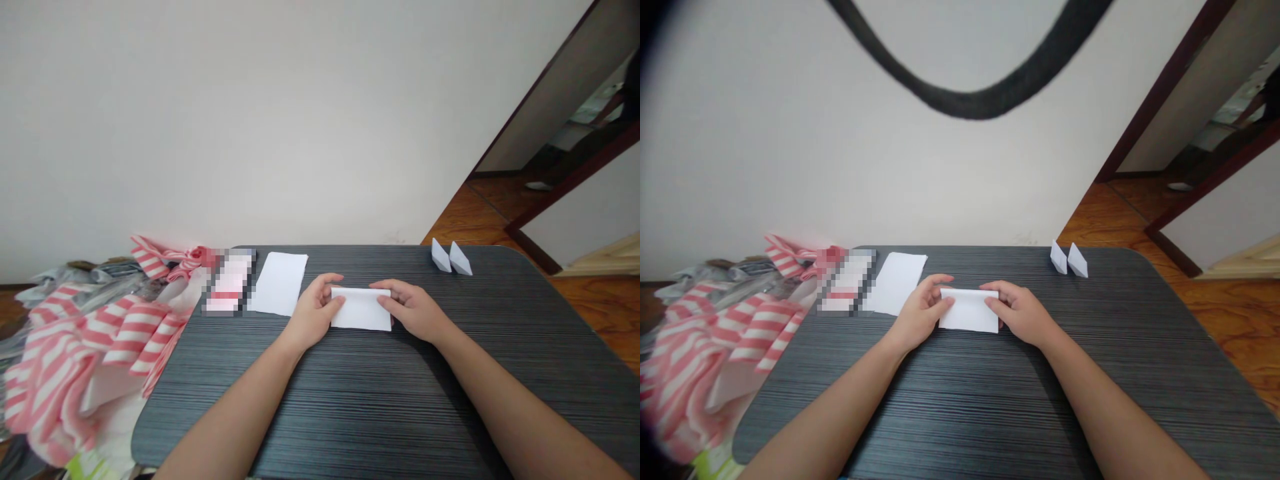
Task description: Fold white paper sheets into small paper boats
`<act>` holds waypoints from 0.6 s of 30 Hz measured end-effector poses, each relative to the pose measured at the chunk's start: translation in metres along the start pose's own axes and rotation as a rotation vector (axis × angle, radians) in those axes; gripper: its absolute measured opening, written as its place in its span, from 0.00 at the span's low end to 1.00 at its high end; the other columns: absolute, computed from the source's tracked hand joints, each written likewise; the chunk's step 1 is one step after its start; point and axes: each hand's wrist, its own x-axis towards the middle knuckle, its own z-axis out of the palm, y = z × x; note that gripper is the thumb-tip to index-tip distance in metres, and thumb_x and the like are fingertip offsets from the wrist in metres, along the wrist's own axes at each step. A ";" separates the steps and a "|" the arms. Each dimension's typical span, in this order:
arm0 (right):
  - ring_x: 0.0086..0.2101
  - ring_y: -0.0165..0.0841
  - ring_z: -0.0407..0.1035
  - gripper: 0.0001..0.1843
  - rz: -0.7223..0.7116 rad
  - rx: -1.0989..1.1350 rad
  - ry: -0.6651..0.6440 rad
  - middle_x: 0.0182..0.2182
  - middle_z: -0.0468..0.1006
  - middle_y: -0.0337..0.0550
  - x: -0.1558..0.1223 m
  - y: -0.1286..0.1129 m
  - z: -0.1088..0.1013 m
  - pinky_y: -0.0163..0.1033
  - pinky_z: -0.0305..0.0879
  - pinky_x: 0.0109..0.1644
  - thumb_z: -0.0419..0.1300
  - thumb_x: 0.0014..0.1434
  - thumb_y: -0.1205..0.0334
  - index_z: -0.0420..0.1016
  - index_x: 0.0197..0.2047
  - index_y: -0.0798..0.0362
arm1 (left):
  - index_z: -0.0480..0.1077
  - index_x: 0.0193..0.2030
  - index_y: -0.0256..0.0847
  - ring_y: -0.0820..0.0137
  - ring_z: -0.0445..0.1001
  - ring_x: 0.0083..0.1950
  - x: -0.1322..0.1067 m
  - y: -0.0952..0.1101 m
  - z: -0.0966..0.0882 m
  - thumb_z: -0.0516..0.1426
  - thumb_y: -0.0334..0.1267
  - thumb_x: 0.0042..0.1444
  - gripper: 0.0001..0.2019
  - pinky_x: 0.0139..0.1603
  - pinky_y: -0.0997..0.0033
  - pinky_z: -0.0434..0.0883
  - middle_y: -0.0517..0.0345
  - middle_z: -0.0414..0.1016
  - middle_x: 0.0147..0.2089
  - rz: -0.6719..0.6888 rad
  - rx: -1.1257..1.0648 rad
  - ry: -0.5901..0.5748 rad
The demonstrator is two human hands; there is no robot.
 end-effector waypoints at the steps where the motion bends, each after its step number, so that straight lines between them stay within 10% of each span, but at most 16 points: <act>1: 0.21 0.30 0.68 0.16 0.000 -0.027 0.013 0.24 0.73 0.39 0.000 0.000 0.000 0.34 0.65 0.24 0.55 0.60 0.56 0.70 0.49 0.53 | 0.58 0.55 0.43 0.75 0.69 0.31 0.000 0.000 0.000 0.55 0.35 0.55 0.20 0.28 0.78 0.64 0.58 0.72 0.37 0.000 -0.011 -0.003; 18: 0.20 0.29 0.65 0.15 -0.024 -0.015 0.183 0.22 0.72 0.37 -0.001 -0.002 0.000 0.32 0.61 0.21 0.56 0.59 0.56 0.71 0.47 0.54 | 0.65 0.36 0.36 0.75 0.68 0.19 0.000 -0.006 -0.003 0.48 0.49 0.60 0.16 0.20 0.78 0.64 0.57 0.72 0.21 -0.107 0.225 -0.063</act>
